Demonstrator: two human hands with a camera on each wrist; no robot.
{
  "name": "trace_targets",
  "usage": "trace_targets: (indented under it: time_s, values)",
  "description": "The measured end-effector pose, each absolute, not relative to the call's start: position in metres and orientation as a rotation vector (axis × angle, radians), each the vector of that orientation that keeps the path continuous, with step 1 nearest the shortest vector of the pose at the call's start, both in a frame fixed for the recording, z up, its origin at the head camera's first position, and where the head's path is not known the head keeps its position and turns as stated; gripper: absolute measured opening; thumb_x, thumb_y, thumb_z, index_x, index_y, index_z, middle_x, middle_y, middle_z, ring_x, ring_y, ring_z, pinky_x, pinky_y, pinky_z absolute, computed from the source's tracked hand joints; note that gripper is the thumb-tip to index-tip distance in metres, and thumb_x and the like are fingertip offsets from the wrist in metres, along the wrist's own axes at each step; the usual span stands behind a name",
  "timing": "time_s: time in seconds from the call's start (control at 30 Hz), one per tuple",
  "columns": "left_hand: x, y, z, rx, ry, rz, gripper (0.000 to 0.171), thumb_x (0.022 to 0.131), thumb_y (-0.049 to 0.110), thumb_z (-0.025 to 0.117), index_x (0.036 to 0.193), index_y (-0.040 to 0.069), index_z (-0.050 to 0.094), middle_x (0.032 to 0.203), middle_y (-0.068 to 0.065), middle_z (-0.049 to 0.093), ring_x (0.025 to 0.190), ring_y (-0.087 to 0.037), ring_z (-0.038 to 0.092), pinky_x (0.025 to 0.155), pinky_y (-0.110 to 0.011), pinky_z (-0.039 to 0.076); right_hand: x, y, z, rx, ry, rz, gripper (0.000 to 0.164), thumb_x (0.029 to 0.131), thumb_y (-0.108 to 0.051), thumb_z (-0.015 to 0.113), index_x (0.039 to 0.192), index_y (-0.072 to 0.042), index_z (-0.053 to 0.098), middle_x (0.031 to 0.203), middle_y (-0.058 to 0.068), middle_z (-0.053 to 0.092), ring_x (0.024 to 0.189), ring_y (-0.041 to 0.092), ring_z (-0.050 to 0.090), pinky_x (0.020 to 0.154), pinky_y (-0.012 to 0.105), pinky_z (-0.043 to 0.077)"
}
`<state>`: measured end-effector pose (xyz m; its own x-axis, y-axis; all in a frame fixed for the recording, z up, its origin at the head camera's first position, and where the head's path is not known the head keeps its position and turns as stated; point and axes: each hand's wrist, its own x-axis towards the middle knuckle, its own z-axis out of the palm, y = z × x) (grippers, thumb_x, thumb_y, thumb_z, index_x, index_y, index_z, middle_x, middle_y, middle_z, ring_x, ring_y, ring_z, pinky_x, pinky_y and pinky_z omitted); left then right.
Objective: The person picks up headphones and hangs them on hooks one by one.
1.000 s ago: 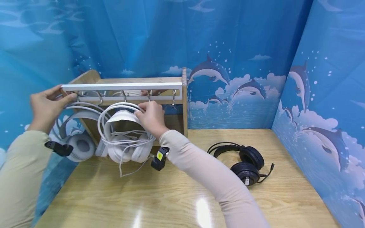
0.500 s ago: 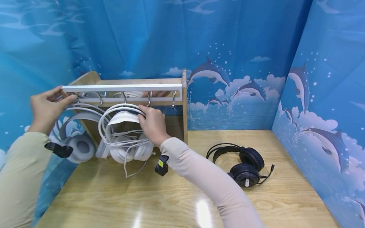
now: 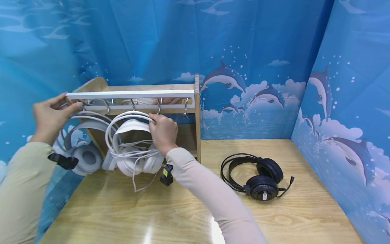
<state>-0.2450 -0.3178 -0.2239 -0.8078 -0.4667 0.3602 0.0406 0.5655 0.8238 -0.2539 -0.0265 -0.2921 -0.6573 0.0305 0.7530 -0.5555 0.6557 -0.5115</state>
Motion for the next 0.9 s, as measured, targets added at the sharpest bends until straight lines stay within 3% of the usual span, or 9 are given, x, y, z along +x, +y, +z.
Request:
trace_targets:
  time_s: [0.37, 0.63, 0.9]
  values:
    - [-0.245, -0.318, -0.224, 0.362, -2.248, -1.187, 0.065, 0.081, 0.042, 0.071, 0.139, 0.025, 0.047, 0.139, -0.005, 0.052, 0.122, -0.016, 0.056, 0.096, -0.023, 0.05, -0.255, -0.03, -0.294, 0.287, -2.098, 1.108, 0.018, 0.079, -0.016, 0.074, 0.096, -0.021, 0.079, 0.087, -0.007, 0.075, 0.078, 0.014, 0.072, 0.068, 0.035, 0.055]
    - [-0.245, -0.318, -0.224, 0.364, -2.238, -1.223, 0.066, 0.08, 0.043, 0.071, 0.139, 0.026, 0.048, 0.139, -0.003, 0.053, 0.122, -0.014, 0.056, 0.096, -0.023, 0.049, -0.252, -0.025, -0.293, 0.34, -2.155, 1.202, 0.022, 0.085, -0.026, 0.074, 0.105, -0.017, 0.076, 0.094, -0.001, 0.075, 0.087, 0.017, 0.071, 0.081, 0.035, 0.056]
    - [-0.244, -0.319, -0.225, 0.357, -2.233, -1.231, 0.067, 0.08, 0.044, 0.071, 0.139, 0.025, 0.048, 0.139, -0.004, 0.052, 0.121, -0.014, 0.056, 0.096, -0.024, 0.049, -0.247, -0.015, -0.293, 0.407, -2.201, 1.318, 0.033, 0.084, -0.025, 0.076, 0.114, -0.011, 0.072, 0.104, 0.004, 0.073, 0.096, 0.018, 0.069, 0.083, 0.033, 0.056]
